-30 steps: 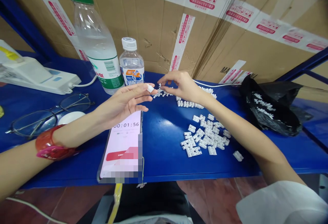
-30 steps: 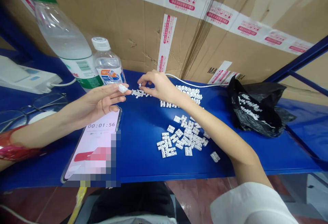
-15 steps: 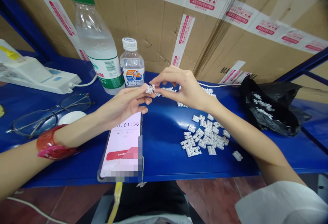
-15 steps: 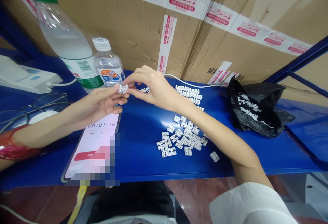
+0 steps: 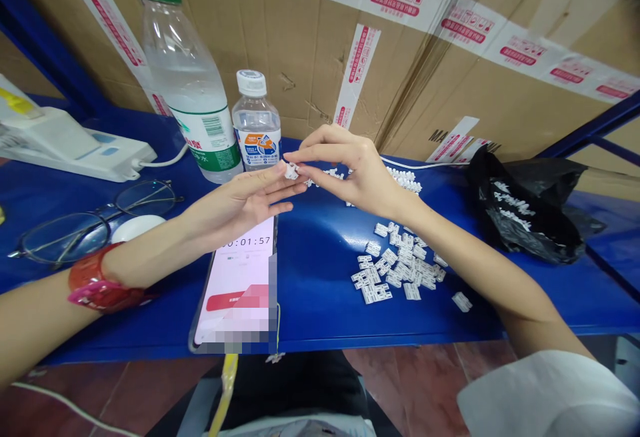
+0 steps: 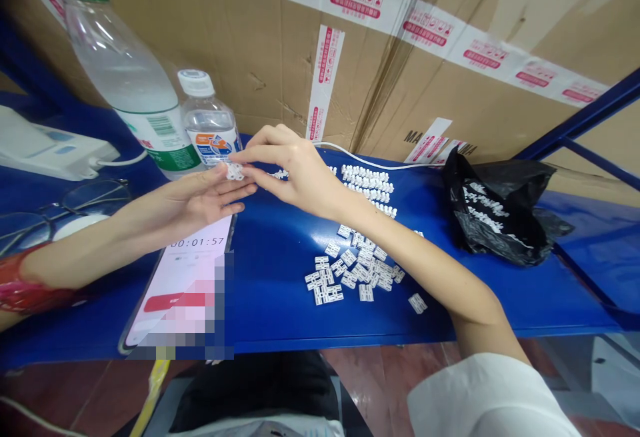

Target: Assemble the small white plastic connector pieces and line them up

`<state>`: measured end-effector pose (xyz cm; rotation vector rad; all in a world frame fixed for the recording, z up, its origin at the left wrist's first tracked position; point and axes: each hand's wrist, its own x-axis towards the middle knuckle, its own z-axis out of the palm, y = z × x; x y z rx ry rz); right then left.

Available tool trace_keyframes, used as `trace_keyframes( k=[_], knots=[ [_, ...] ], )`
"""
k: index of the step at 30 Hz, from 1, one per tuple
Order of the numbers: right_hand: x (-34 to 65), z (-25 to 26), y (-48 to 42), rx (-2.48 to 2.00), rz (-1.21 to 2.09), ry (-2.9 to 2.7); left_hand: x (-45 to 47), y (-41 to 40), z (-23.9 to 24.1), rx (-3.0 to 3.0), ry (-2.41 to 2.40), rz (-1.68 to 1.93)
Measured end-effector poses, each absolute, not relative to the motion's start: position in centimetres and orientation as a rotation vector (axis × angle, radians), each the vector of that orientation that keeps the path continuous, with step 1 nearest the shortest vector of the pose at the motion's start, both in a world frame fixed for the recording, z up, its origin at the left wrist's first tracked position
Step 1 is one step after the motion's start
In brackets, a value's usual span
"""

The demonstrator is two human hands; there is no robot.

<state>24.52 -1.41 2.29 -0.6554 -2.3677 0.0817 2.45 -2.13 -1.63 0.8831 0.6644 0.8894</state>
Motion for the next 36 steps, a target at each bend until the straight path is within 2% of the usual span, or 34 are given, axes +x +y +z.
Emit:
trace_keyframes(
  k=[10, 17, 29, 36],
  knots=[
    [22.3, -1.0, -2.8, -0.807, -0.265, -2.271, 2.7, -2.5, -1.8, 0.829, 0.556, 0.854],
    [22.3, -1.4, -2.3, -0.683, -0.119, -2.221, 2.4, -2.1, -2.3, 0.974, 0.574, 0.91],
    [21.9, -1.7, -3.2, -0.682, -0.121, -2.196, 2.9, -3.2, -1.4, 1.054, 0.527, 0.931],
    [24.5, 2.0, -0.7, -0.694, 0.09, -2.392, 2.6, -2.6, -0.7, 0.987, 0.693, 0.997]
  ],
)
